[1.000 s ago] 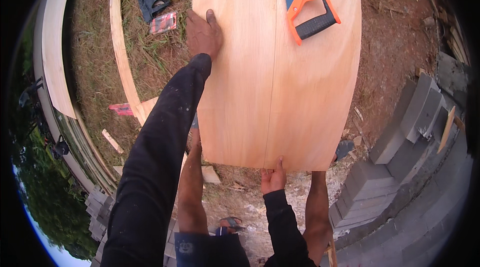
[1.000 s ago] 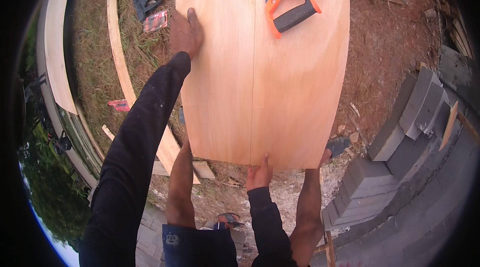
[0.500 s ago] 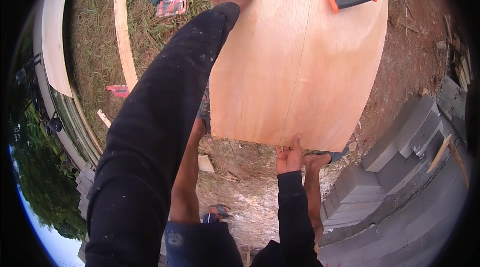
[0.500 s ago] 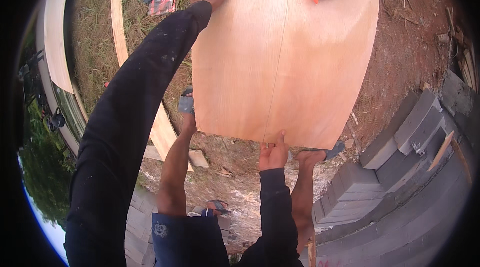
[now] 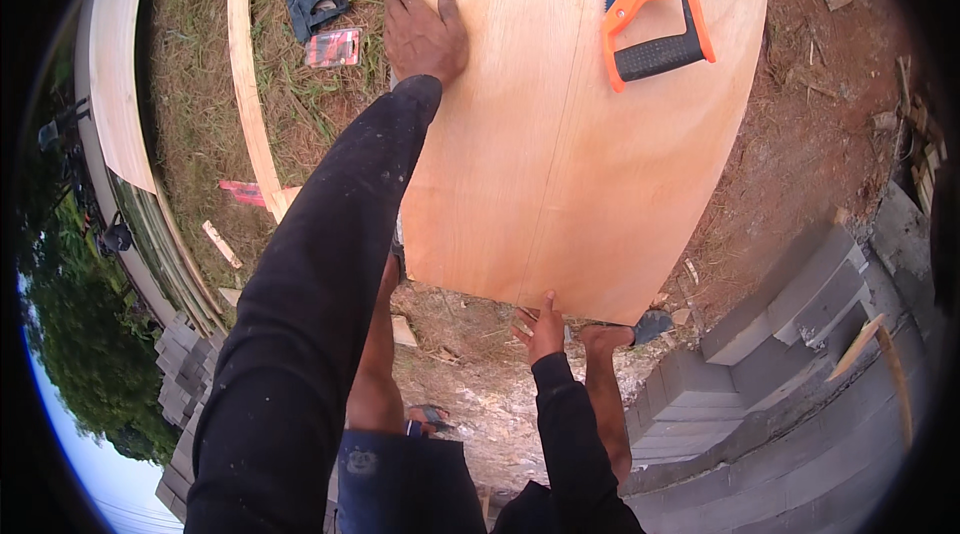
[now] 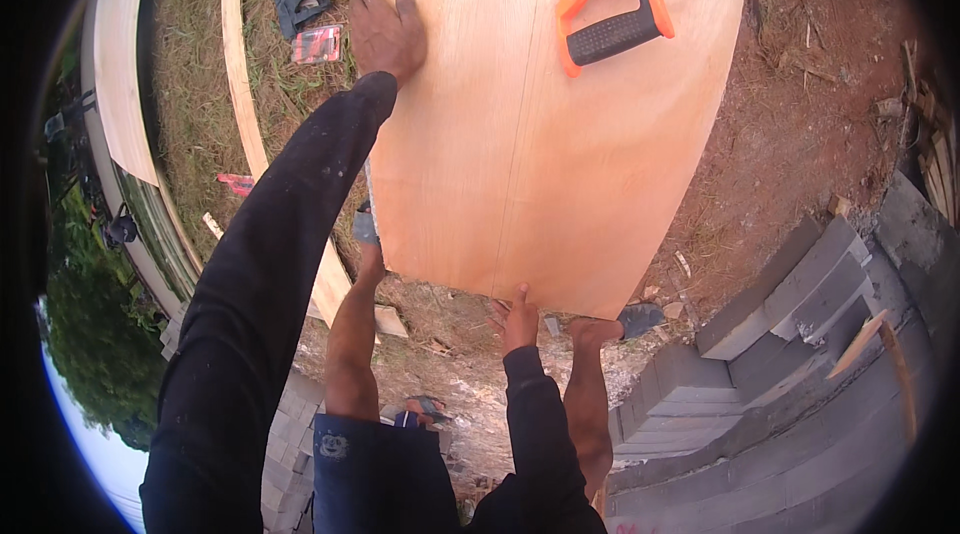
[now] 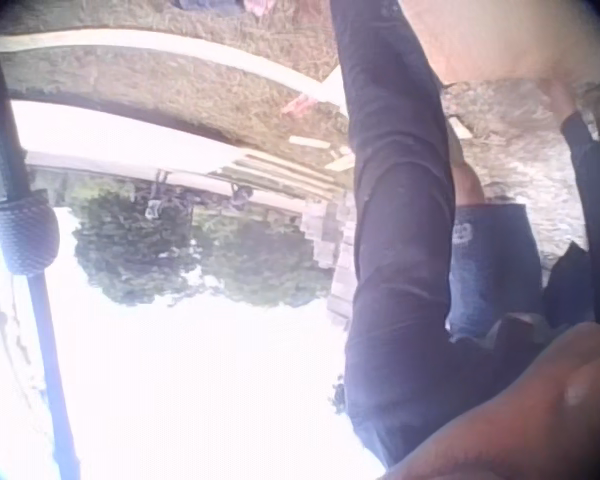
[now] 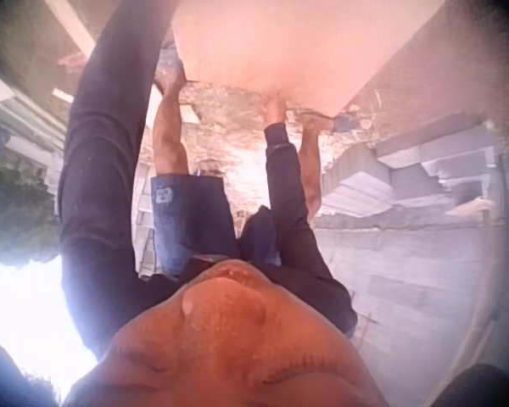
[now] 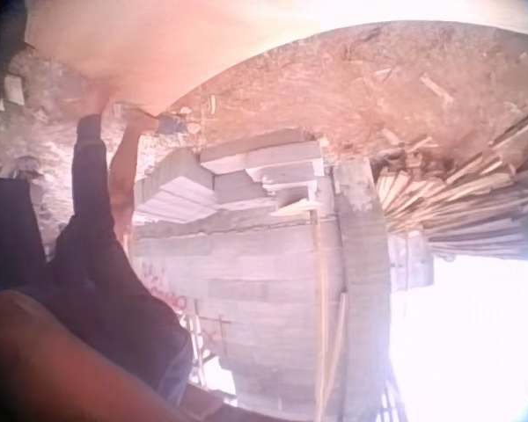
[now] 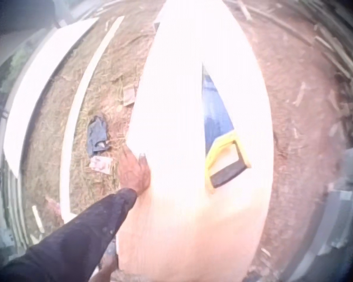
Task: The person uses a hand saw to cut a large plank of wood placed on the ground. They hold the wood steady with one hand and saw along a marked line with the other, completing the cut and separating the plank into two pieces.
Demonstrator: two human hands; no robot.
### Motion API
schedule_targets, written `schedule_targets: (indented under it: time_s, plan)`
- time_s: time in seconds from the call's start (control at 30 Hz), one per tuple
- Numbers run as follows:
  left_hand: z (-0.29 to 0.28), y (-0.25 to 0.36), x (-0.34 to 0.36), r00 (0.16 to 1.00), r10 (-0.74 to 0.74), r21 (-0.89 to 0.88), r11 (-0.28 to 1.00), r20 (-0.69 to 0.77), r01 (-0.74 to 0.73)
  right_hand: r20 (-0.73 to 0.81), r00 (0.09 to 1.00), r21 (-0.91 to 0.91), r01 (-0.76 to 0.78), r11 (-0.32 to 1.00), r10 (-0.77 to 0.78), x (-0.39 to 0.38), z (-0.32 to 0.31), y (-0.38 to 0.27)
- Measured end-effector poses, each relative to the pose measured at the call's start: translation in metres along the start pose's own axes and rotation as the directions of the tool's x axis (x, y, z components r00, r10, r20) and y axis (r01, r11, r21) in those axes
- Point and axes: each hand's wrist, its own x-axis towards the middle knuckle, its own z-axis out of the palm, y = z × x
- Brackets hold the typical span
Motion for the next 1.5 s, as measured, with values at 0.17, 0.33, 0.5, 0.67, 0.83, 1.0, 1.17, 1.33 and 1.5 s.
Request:
schedule_targets:
  time_s: [0.17, 0.33, 0.5, 0.67, 0.83, 1.0, 1.17, 1.33, 1.5]
  plan:
    - [-0.005, 0.005, -0.001, 0.999, -0.012, 0.043, 0.999, 0.039, 0.010, 0.192, 0.933, -0.703, -0.087, 0.706, 0.306, -0.038, -0.040, -0.077]
    - [-0.006, -0.007, 0.000, 0.999, 0.004, 0.104, 0.995, 0.034, -0.007, 0.288, 0.808, -0.346, 0.588, 0.731, -0.514, -0.087, 0.003, -0.169]
    - [-0.003, 0.004, 0.012, 0.999, 0.010, 0.113, 0.994, 0.037, -0.014, 0.227, 0.403, -0.271, 0.901, 0.340, -0.887, -0.101, 0.086, -0.281]
    - [0.002, -0.004, -0.002, 0.997, 0.010, 0.156, 0.988, 0.083, -0.023, 0.198, 0.391, -0.205, 0.913, 0.352, -0.899, -0.110, 0.142, -0.341]
    - [-0.010, -0.001, -0.008, 0.992, -0.004, 0.113, 0.994, 0.127, -0.010, 0.212, 0.461, 0.154, 0.855, 0.496, -0.861, -0.092, 0.164, -0.343]
    - [-0.012, -0.003, -0.008, 0.989, 0.015, 0.073, 0.997, 0.150, -0.026, 0.130, 0.468, 0.212, 0.848, 0.486, -0.874, -0.088, 0.195, -0.325]
    - [-0.014, 0.003, -0.001, 0.992, -0.022, 0.012, 1.000, 0.127, 0.021, 0.163, 0.344, 0.414, 0.827, 0.380, -0.925, -0.095, 0.205, -0.324]
    - [-0.021, 0.073, 0.033, 0.907, 0.325, 0.058, 0.934, 0.270, -0.352, 0.277, 0.242, 0.031, 0.965, 0.260, -0.930, -0.156, 0.212, -0.326]
    - [-0.037, 0.128, 0.084, 0.703, 0.125, 0.134, 0.944, 0.700, -0.302, 0.160, 0.257, -0.188, 0.956, 0.226, -0.953, -0.204, 0.193, -0.254]
